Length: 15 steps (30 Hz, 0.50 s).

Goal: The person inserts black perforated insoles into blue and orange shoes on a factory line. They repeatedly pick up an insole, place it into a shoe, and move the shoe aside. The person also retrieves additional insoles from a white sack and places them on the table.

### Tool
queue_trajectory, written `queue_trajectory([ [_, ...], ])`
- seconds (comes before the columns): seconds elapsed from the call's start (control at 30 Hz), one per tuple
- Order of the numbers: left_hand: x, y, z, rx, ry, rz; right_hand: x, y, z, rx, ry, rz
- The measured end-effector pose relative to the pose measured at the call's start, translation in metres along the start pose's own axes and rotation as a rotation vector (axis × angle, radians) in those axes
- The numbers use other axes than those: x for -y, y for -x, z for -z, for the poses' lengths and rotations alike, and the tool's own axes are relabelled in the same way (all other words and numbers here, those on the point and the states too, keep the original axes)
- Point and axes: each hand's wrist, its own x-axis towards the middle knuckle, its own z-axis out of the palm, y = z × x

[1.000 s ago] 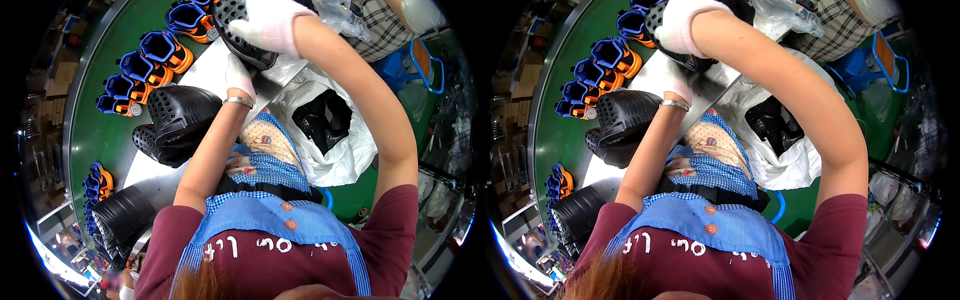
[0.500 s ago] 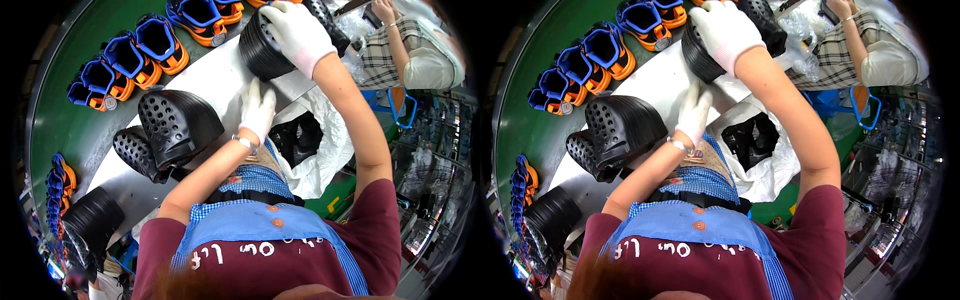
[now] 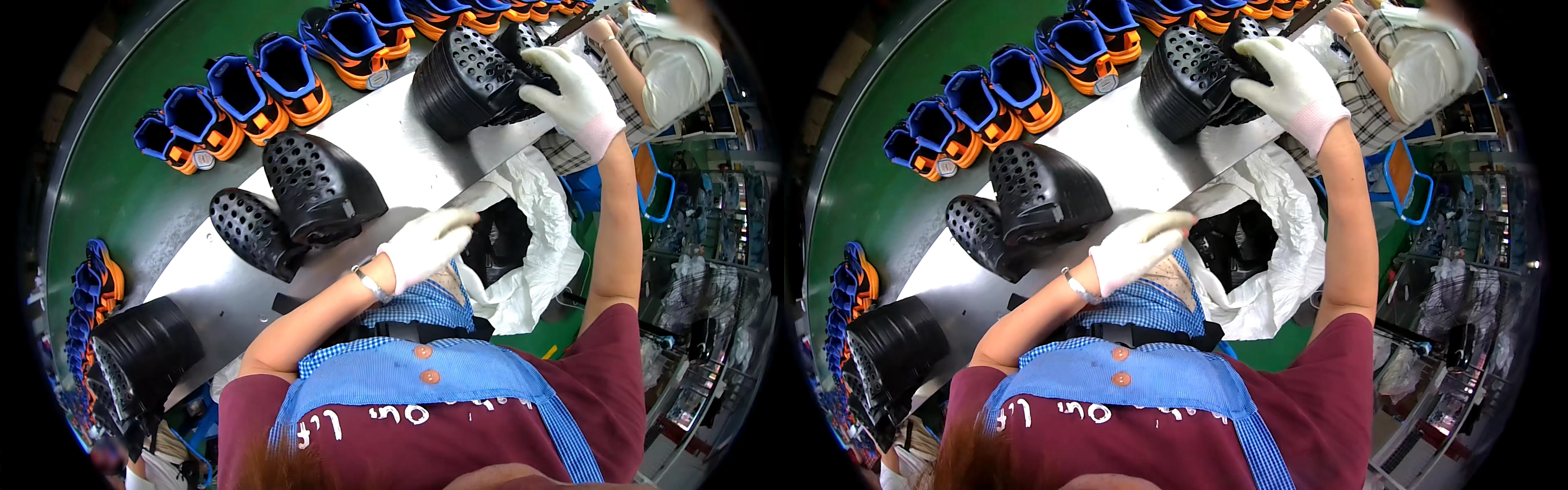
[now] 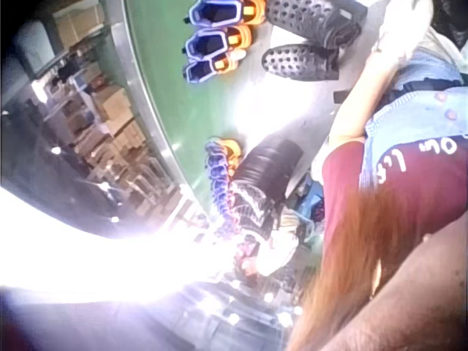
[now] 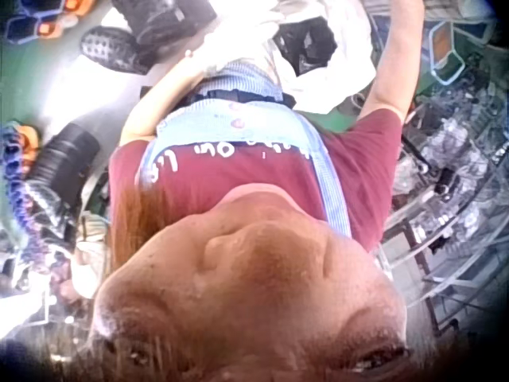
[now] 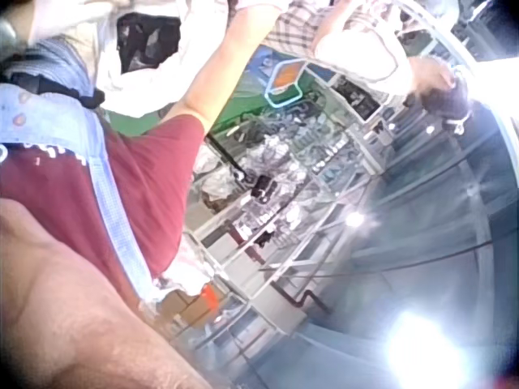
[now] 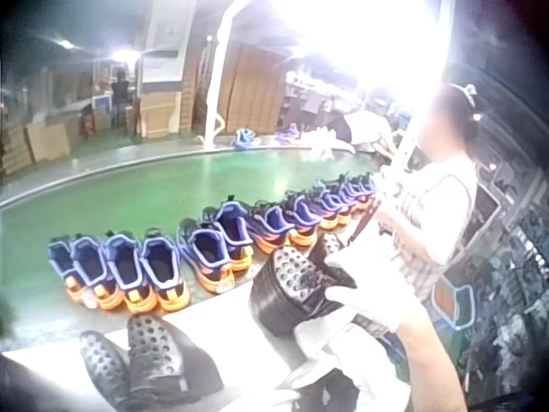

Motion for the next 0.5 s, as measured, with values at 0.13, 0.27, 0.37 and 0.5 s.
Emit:
queue_trajectory([
  [0.13,-0.020,0.036,0.009,0.083,-0.152,-0.119,-0.005,-0.005,-0.006,0.125,0.181,0.105],
  [0.27,-0.033,0.069,0.027,0.024,-0.197,-0.152,-0.009,-0.024,-0.005,0.269,0.007,0.030],
  [0.37,-0.031,0.092,0.036,-0.067,-0.178,-0.201,-0.012,-0.032,0.000,0.287,-0.006,0.080],
  [0.5,-0.038,0.114,0.051,-0.086,-0.134,-0.178,-0.017,-0.042,0.010,0.387,0.047,0.078],
])
